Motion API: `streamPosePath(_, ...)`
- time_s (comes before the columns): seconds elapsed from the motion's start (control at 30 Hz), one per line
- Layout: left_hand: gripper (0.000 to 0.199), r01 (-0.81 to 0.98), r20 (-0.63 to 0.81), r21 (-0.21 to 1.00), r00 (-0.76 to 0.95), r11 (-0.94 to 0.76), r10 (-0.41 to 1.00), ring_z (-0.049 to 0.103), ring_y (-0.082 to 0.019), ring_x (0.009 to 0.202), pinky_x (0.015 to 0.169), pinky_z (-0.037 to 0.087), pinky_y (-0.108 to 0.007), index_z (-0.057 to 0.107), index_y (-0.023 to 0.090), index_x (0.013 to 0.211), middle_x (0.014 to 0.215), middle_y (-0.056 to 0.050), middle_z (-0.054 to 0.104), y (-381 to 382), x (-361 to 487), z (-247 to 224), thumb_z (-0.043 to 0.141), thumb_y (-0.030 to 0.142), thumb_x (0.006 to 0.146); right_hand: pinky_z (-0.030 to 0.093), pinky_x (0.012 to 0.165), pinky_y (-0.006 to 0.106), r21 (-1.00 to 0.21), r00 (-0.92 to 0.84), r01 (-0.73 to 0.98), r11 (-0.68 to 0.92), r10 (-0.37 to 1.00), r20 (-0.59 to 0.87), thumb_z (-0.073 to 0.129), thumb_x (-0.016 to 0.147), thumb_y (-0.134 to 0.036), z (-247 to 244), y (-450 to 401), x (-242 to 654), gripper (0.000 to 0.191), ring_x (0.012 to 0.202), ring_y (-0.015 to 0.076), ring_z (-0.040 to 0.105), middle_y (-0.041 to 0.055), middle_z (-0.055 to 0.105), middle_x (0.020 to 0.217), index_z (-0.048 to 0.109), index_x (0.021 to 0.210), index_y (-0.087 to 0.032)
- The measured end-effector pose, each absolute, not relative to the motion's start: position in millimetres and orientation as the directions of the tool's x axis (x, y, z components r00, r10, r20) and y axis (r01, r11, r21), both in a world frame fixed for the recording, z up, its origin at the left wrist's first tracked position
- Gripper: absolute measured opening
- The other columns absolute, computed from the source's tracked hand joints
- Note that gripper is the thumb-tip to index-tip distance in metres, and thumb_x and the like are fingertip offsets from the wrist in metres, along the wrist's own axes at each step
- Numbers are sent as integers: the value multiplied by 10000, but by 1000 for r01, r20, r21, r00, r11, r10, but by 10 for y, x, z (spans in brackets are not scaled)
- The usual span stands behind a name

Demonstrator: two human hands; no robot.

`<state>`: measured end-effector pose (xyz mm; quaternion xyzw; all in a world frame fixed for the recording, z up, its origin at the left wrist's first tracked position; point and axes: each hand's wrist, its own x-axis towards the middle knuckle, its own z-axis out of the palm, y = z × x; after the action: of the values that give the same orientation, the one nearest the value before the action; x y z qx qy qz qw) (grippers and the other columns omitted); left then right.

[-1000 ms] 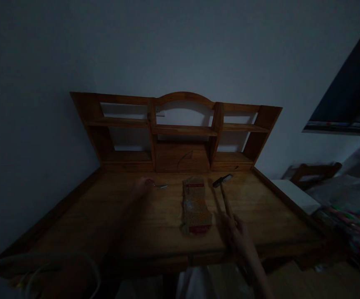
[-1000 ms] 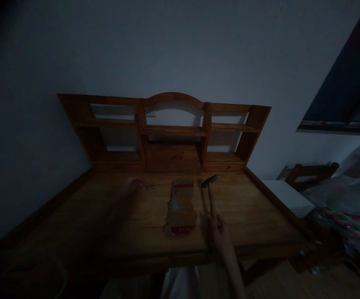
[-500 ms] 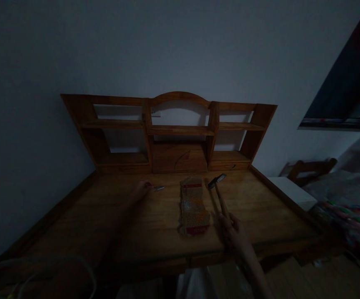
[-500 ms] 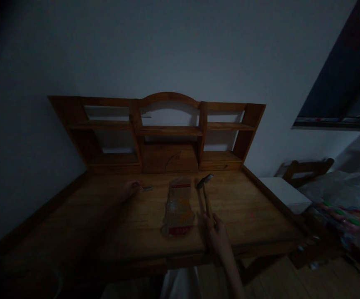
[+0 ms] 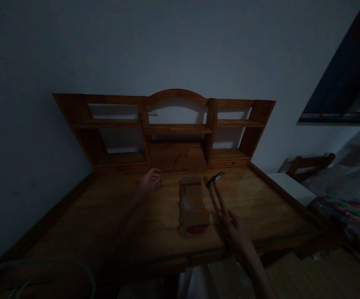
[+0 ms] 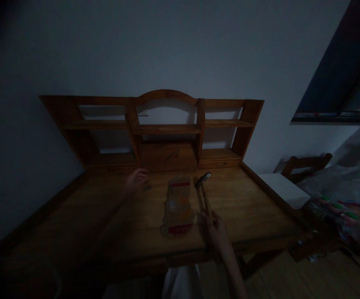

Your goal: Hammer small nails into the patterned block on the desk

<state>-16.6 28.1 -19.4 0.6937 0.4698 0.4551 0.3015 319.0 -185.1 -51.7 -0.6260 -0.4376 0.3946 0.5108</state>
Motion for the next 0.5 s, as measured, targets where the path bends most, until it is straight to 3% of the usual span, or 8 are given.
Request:
streamPosePath(0.2, 418, 140, 320, 925, 214, -353, 923, 685, -198, 779, 723, 536, -320, 519, 218, 1037, 782, -10, 657, -106, 445, -317, 702, 355, 687, 452, 546, 245, -982, 256, 151, -114, 964, -73, 576, 809, -556, -501, -1835, 3220, 539, 702, 208, 629, 74, 664, 757, 603, 1085, -93)
streamPosePath(0.5, 292, 291, 428, 827, 231, -482, 874, 641, -136, 640, 573, 487, -223, 497, 213, 1030, 705, 30, 631, -362, 816, -265, 649, 253, 785, 392, 475, 221, -985, 244, 128, -113, 967, -79, 576, 811, -548, -487, -1849, 3198, 506, 580, 162, 571, 38, 624, 676, 598, 1058, -108)
